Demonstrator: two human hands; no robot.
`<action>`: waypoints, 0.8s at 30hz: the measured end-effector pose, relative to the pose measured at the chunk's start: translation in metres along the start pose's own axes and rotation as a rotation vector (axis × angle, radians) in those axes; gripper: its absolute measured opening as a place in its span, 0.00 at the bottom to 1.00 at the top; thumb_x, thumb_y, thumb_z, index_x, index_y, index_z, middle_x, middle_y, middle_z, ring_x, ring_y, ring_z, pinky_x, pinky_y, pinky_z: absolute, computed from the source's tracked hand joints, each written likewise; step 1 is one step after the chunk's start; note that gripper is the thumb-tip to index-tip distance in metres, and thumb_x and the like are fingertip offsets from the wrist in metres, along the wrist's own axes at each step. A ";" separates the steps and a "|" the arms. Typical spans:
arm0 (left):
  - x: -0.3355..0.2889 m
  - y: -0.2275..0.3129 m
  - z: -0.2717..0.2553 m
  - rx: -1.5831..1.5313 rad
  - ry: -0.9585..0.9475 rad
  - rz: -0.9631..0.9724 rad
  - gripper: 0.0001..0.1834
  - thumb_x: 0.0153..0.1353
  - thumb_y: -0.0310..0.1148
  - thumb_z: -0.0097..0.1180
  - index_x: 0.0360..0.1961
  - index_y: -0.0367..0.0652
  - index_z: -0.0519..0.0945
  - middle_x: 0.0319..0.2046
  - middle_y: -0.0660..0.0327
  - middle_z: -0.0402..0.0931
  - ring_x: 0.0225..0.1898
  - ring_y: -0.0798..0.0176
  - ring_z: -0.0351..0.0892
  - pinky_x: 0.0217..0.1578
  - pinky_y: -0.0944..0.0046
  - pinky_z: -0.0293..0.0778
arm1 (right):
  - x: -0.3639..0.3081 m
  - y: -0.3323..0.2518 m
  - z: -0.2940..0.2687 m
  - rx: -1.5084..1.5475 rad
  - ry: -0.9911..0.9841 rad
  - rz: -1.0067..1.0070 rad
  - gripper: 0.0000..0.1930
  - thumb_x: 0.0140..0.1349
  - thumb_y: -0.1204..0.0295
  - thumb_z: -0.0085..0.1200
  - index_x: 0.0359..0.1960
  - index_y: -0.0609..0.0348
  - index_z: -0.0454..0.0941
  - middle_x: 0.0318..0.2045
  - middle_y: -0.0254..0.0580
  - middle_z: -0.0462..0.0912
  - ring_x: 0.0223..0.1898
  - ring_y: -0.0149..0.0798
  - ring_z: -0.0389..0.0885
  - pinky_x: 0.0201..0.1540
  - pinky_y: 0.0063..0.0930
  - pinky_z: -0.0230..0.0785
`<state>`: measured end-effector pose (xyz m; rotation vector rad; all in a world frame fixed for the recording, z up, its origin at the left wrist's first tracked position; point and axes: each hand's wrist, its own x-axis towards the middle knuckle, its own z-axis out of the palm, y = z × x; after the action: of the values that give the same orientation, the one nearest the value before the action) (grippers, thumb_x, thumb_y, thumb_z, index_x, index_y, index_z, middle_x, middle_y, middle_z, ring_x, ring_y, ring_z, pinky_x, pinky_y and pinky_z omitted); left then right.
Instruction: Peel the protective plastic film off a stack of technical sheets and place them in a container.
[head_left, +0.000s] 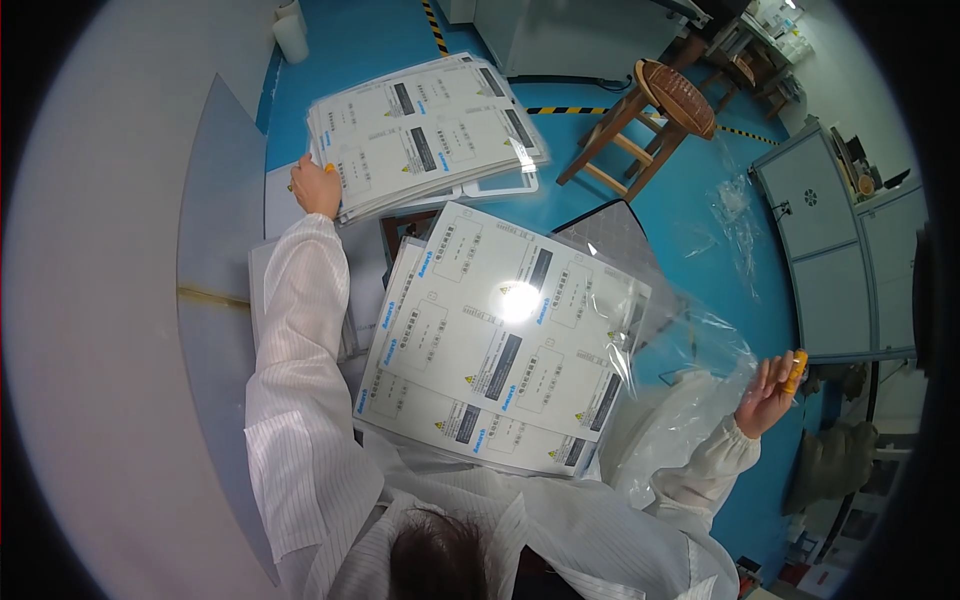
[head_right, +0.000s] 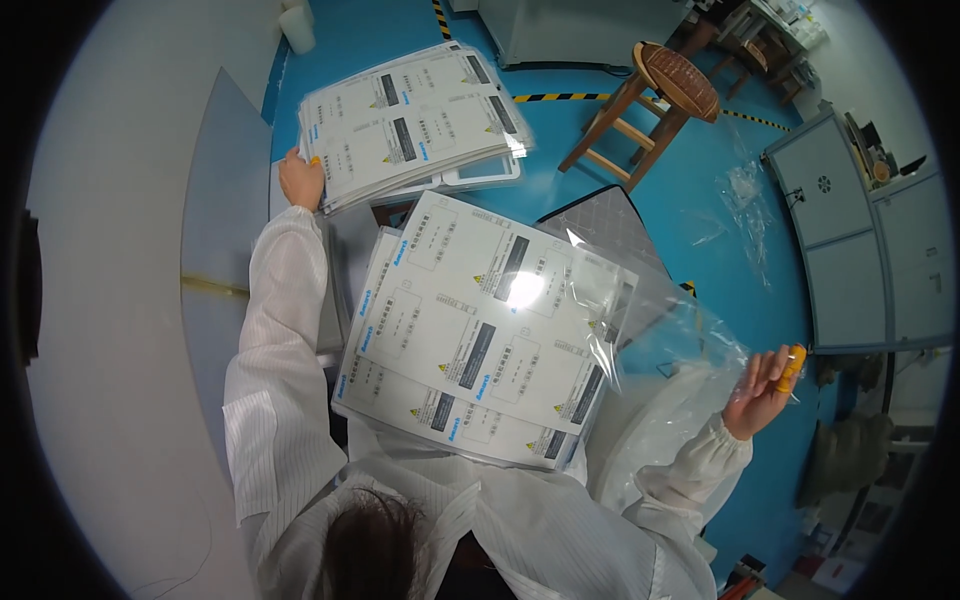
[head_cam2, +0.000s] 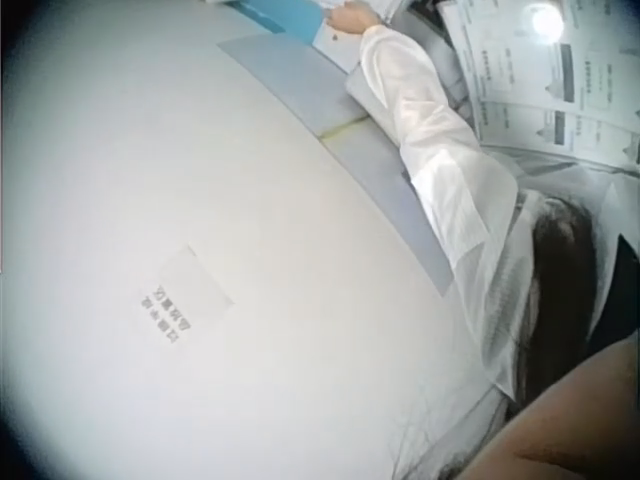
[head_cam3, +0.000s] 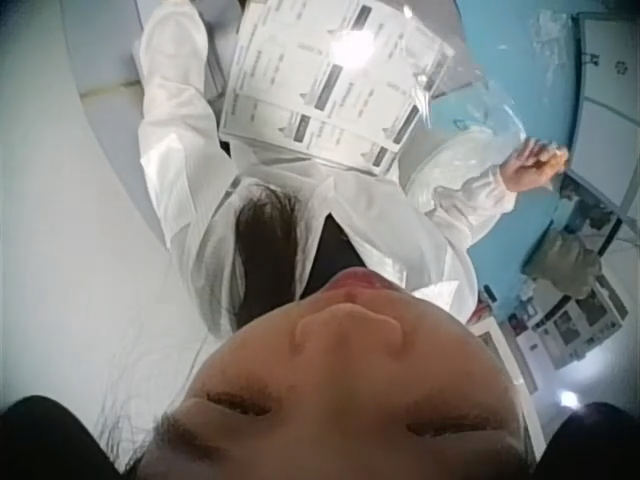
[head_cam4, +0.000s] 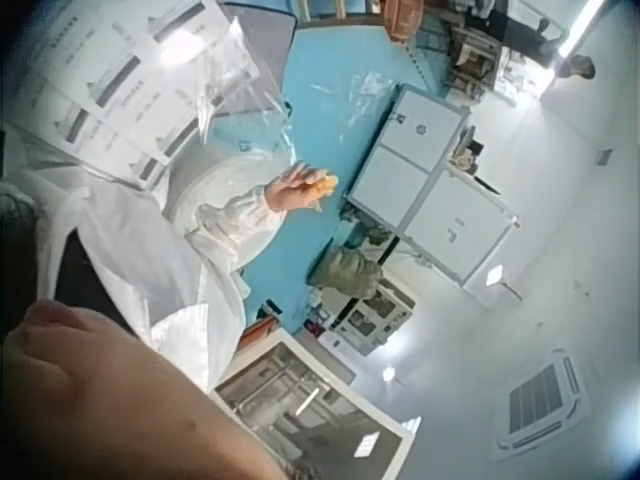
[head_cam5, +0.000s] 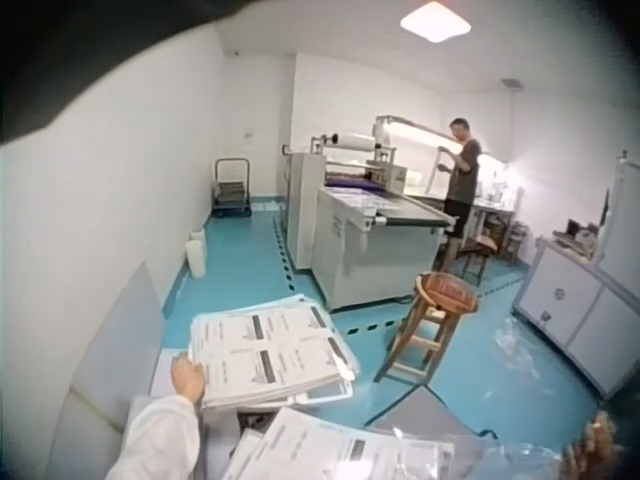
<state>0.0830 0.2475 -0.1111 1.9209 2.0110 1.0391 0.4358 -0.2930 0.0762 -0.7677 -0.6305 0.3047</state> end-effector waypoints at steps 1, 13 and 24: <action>-0.003 0.000 -0.004 0.009 0.007 -0.012 0.21 0.50 0.30 0.56 0.47 0.34 0.73 0.41 0.45 0.72 0.43 0.47 0.73 0.46 0.57 0.68 | -0.005 0.013 0.022 0.002 -0.028 0.055 0.07 0.66 0.71 0.38 0.39 0.61 0.63 0.20 0.32 0.65 0.13 0.22 0.54 0.14 0.13 0.52; -0.150 -0.015 -0.168 -0.260 -1.091 0.198 0.15 0.51 0.28 0.54 0.41 0.33 0.76 0.32 0.50 0.79 0.33 0.57 0.79 0.36 0.66 0.73 | -0.134 0.213 0.174 -0.094 -0.710 0.821 0.13 0.61 0.65 0.51 0.40 0.60 0.65 0.28 0.36 0.72 0.26 0.25 0.69 0.27 0.14 0.60; -0.175 -0.041 -0.198 -0.476 -0.770 0.100 0.12 0.52 0.20 0.52 0.39 0.31 0.76 0.30 0.55 0.80 0.31 0.67 0.78 0.33 0.71 0.73 | -0.195 0.317 0.232 -0.339 -0.715 0.653 0.09 0.56 0.75 0.51 0.37 0.66 0.71 0.22 0.38 0.75 0.22 0.29 0.72 0.27 0.21 0.65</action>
<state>-0.0350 0.0170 -0.0461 1.7763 1.1390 0.5731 0.1281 -0.0399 -0.1070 -1.1958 -1.1097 1.1244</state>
